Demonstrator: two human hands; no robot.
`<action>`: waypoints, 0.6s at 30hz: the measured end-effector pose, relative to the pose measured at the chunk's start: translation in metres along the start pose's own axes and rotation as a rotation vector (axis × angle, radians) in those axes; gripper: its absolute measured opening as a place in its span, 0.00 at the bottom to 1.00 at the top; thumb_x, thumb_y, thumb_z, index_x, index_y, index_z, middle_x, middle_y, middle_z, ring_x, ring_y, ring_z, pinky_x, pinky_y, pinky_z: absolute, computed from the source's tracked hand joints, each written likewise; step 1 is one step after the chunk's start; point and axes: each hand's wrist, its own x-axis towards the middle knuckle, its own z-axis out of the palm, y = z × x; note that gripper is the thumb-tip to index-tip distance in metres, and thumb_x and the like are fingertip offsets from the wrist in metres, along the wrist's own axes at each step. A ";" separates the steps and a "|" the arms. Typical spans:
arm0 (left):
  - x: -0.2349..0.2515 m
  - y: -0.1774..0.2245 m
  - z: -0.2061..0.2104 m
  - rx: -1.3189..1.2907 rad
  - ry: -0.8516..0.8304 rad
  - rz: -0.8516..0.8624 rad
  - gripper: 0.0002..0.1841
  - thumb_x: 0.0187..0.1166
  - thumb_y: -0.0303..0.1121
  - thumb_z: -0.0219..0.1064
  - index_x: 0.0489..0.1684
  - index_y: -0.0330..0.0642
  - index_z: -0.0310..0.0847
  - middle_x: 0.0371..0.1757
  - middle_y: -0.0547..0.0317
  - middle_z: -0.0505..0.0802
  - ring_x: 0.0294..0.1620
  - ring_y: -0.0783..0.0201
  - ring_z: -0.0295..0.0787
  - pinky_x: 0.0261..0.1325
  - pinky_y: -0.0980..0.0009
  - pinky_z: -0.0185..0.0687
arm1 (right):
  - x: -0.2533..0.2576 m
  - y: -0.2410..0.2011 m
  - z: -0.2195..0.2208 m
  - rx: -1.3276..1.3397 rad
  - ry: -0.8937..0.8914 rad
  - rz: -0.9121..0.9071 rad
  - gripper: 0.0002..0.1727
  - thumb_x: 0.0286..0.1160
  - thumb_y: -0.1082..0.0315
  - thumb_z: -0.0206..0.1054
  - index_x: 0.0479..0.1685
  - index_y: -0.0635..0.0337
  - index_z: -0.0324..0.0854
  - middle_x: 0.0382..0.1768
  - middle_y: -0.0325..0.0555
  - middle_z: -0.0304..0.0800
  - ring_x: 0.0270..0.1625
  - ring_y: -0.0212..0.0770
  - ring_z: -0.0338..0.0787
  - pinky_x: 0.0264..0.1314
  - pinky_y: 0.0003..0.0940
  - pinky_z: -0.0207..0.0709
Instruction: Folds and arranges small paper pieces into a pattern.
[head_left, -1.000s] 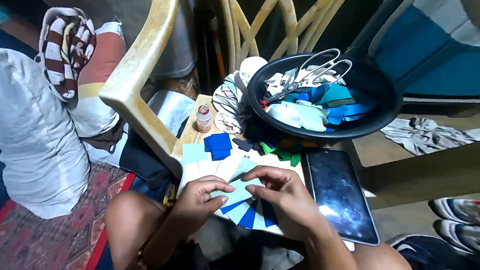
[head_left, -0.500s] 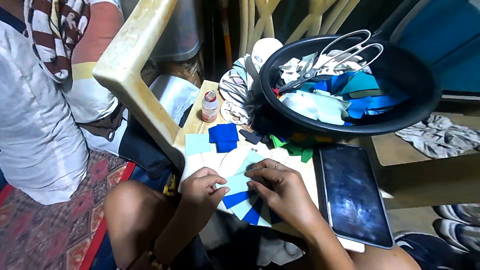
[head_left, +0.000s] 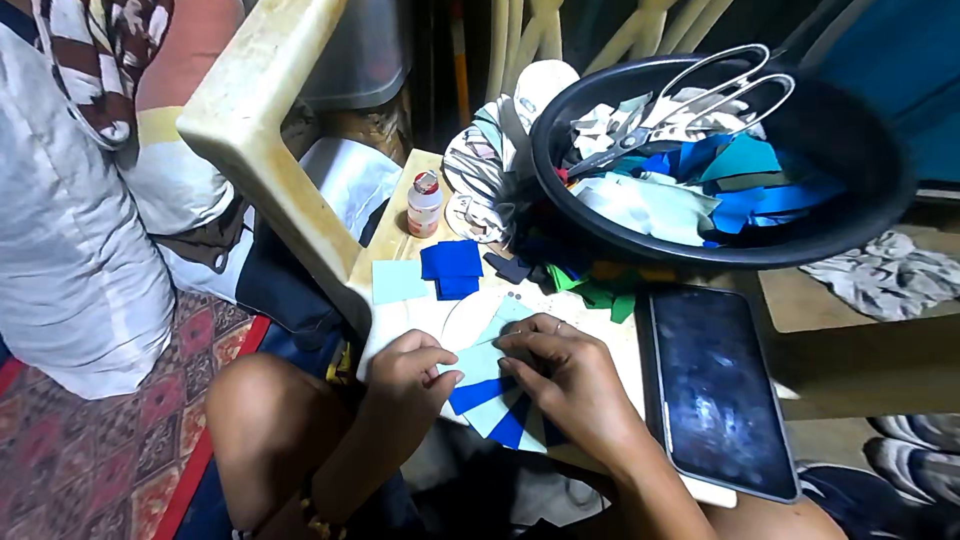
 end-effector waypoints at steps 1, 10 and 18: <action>0.000 0.000 0.000 -0.003 0.007 0.007 0.06 0.66 0.27 0.75 0.35 0.36 0.95 0.37 0.53 0.91 0.28 0.78 0.82 0.33 0.89 0.77 | 0.000 -0.001 -0.001 0.003 0.005 0.000 0.10 0.63 0.76 0.69 0.40 0.62 0.94 0.42 0.49 0.91 0.40 0.29 0.88 0.44 0.18 0.80; 0.001 0.000 -0.001 0.034 -0.009 0.021 0.08 0.64 0.27 0.76 0.39 0.36 0.95 0.37 0.52 0.90 0.28 0.77 0.82 0.32 0.88 0.77 | 0.000 0.000 0.001 -0.020 -0.014 0.004 0.10 0.61 0.77 0.70 0.40 0.63 0.94 0.42 0.50 0.90 0.40 0.29 0.88 0.43 0.17 0.80; 0.005 0.003 -0.020 -0.015 -0.028 -0.128 0.10 0.70 0.23 0.67 0.44 0.34 0.92 0.42 0.52 0.92 0.32 0.78 0.85 0.33 0.87 0.79 | 0.000 0.002 0.001 -0.011 -0.009 0.002 0.11 0.60 0.77 0.70 0.41 0.63 0.93 0.43 0.51 0.91 0.39 0.31 0.88 0.43 0.20 0.81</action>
